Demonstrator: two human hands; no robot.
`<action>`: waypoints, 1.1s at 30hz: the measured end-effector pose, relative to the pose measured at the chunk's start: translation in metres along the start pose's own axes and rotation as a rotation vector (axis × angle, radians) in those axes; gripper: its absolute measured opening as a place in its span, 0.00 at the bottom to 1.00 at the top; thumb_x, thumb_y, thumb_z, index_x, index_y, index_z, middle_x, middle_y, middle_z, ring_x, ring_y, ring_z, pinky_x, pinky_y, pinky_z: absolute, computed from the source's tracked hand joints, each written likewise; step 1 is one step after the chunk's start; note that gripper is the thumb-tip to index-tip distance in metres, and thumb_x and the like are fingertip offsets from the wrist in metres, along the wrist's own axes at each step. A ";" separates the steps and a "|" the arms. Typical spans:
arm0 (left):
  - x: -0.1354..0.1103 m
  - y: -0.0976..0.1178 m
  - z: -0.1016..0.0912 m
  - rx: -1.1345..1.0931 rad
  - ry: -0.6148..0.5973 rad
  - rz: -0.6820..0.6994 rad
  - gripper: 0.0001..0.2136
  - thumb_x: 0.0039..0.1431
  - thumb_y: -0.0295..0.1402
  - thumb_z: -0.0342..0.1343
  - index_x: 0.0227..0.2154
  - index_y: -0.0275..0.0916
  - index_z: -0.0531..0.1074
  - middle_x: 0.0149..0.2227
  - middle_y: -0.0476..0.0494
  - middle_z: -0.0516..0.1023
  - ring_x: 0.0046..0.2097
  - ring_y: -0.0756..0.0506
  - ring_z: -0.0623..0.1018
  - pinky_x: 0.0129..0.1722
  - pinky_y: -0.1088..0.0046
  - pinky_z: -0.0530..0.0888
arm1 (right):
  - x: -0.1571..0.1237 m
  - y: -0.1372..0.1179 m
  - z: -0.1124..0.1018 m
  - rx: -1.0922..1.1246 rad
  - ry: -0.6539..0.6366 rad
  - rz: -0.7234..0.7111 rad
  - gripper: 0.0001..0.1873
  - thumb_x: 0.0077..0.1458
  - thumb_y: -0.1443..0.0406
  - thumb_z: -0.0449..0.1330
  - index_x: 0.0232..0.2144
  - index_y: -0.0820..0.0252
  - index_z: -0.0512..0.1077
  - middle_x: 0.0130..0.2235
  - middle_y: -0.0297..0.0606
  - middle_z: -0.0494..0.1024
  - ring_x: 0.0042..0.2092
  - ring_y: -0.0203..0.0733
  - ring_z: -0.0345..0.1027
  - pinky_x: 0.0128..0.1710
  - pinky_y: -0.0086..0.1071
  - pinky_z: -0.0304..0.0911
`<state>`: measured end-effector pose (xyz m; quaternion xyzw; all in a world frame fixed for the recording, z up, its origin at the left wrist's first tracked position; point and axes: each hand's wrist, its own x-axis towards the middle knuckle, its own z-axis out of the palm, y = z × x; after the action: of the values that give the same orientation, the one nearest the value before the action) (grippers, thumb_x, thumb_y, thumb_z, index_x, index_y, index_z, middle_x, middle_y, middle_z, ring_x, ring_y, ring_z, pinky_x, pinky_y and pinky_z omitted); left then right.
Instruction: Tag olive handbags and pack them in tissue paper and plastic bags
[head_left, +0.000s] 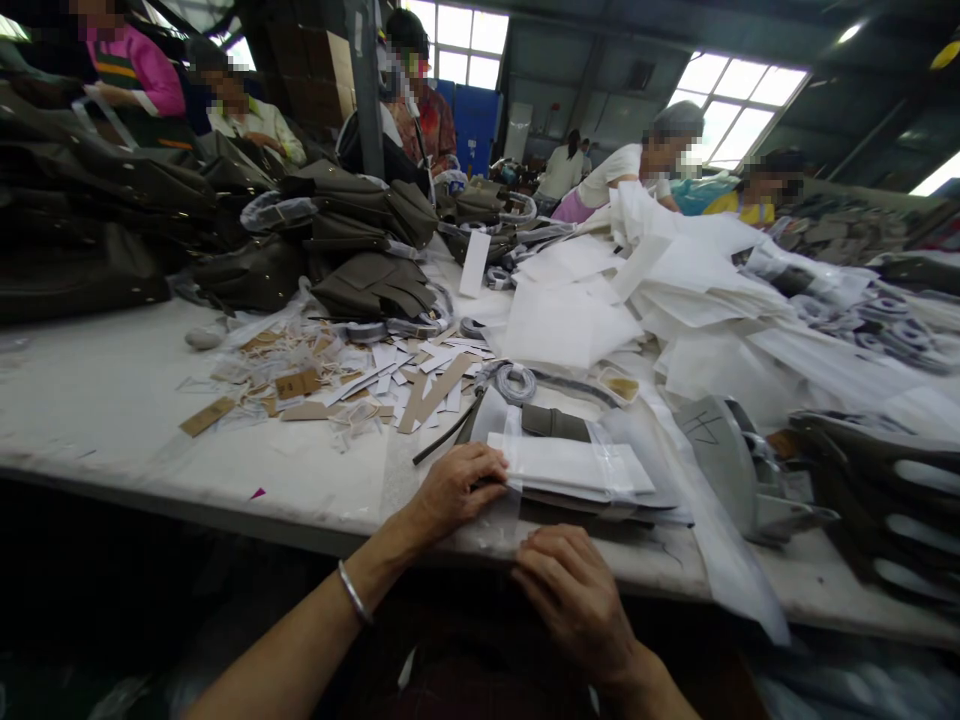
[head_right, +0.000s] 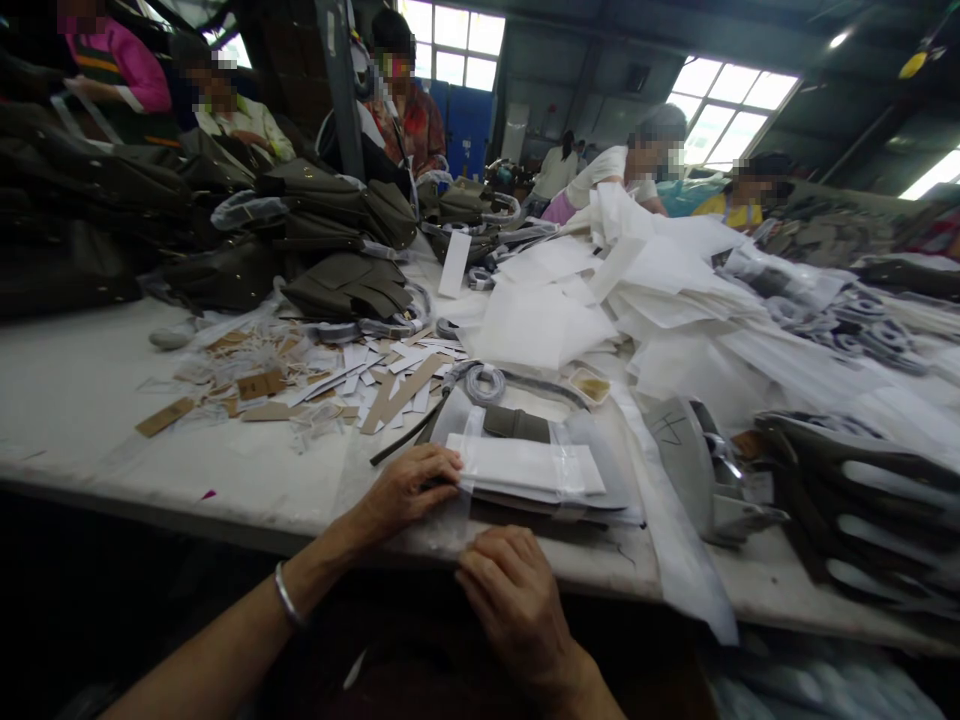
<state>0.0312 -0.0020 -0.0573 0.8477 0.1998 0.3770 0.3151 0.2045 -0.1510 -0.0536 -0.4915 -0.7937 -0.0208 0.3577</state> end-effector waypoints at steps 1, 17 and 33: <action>0.000 0.000 0.000 0.002 -0.004 -0.005 0.02 0.58 0.27 0.61 0.34 0.41 0.75 0.42 0.45 0.80 0.47 0.45 0.78 0.50 0.68 0.73 | -0.003 -0.002 0.004 -0.006 -0.062 0.002 0.15 0.59 0.72 0.60 0.49 0.56 0.72 0.44 0.41 0.79 0.48 0.47 0.70 0.48 0.42 0.66; 0.005 0.021 0.009 0.205 0.029 -0.090 0.10 0.55 0.29 0.64 0.39 0.42 0.73 0.39 0.48 0.75 0.44 0.44 0.74 0.44 0.67 0.69 | 0.008 -0.006 0.044 0.042 0.094 0.183 0.07 0.61 0.70 0.58 0.32 0.56 0.73 0.34 0.36 0.77 0.40 0.43 0.66 0.40 0.38 0.58; 0.002 -0.005 0.016 0.233 0.089 0.070 0.17 0.57 0.24 0.60 0.49 0.44 0.72 0.48 0.43 0.77 0.50 0.42 0.76 0.50 0.62 0.72 | -0.006 -0.025 0.042 0.168 0.079 0.015 0.11 0.59 0.76 0.49 0.35 0.58 0.66 0.32 0.37 0.74 0.35 0.40 0.71 0.53 0.46 0.66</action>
<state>0.0438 -0.0034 -0.0682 0.8674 0.2263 0.3994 0.1920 0.1632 -0.1521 -0.0802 -0.4645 -0.7743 0.0293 0.4288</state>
